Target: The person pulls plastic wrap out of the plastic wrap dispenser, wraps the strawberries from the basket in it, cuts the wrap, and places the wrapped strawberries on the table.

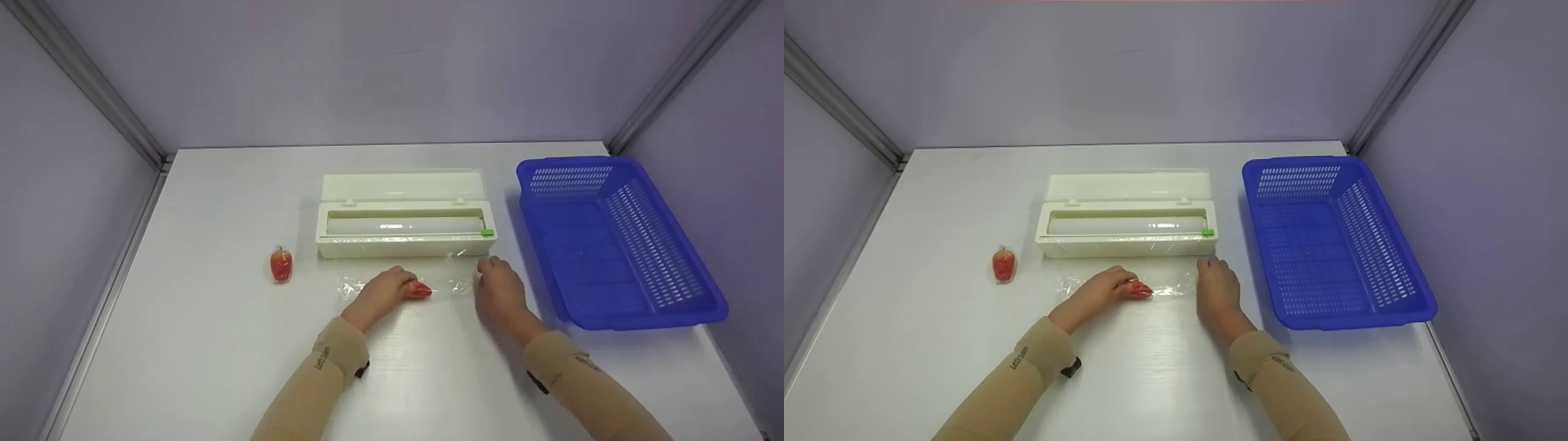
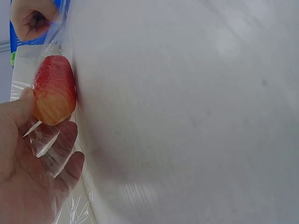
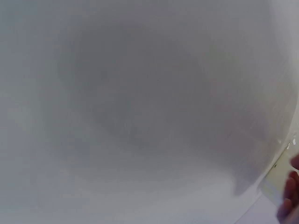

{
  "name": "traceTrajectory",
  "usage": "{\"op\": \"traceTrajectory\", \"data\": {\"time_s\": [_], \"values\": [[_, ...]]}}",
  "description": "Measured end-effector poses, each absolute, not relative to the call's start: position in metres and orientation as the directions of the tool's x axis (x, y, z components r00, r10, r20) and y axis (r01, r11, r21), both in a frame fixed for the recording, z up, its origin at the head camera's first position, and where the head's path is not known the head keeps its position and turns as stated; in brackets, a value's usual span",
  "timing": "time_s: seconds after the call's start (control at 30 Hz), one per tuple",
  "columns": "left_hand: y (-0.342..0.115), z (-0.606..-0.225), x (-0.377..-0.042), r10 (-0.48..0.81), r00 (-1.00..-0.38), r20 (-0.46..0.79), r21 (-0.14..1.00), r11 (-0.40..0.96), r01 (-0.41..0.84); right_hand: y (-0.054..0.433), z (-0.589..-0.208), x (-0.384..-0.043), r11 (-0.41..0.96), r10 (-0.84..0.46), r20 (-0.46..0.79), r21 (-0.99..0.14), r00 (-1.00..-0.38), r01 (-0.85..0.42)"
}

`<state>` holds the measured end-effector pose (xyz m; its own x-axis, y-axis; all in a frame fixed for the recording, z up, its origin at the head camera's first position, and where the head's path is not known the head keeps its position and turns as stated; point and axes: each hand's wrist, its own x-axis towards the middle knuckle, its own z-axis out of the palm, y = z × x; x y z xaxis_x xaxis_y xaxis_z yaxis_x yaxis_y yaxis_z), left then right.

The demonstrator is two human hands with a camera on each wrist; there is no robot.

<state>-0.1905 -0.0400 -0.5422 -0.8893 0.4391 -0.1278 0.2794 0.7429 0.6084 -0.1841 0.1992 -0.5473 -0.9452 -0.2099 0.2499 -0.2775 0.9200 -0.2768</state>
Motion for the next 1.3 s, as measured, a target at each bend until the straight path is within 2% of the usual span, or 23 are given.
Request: {"op": "traceTrajectory", "data": {"time_s": [0.1,0.2,0.4,0.8,1.03,1.2,1.3], "values": [[-0.040,-0.542,-0.193,0.425,-0.893,-0.149,0.614,0.747,0.253,0.183,-0.545,-0.175,0.845,-0.300,0.377,-0.322,-0.876,-0.428],[-0.040,-0.542,-0.196,0.416,-0.893,-0.172,0.633,0.741,0.224,0.163,-0.543,-0.167,0.770,-0.378,0.393,-0.370,-0.838,-0.520],[-0.039,-0.544,-0.199,0.445,-0.882,-0.159,0.655,0.716,0.243,0.136,-0.544,-0.160,0.751,-0.399,0.300,-0.435,-0.866,-0.497],[-0.050,-0.539,-0.195,0.371,-0.912,-0.174,0.716,0.683,0.142,0.125,-0.548,-0.170,0.750,-0.459,0.301,-0.374,-0.836,-0.546],[-0.059,-0.542,-0.185,0.328,-0.943,-0.055,0.672,0.711,0.208,0.118,-0.544,-0.175,0.740,-0.491,0.260,-0.381,-0.832,-0.555],[-0.067,-0.543,-0.184,0.320,-0.947,0.015,0.604,0.752,0.264,0.120,-0.544,-0.183,0.786,-0.436,0.170,-0.407,-0.884,-0.466],[-0.076,-0.540,-0.182,0.296,-0.955,0.012,0.541,0.802,0.255,0.122,-0.547,-0.187,0.808,-0.399,0.093,-0.435,-0.912,-0.398]]}}
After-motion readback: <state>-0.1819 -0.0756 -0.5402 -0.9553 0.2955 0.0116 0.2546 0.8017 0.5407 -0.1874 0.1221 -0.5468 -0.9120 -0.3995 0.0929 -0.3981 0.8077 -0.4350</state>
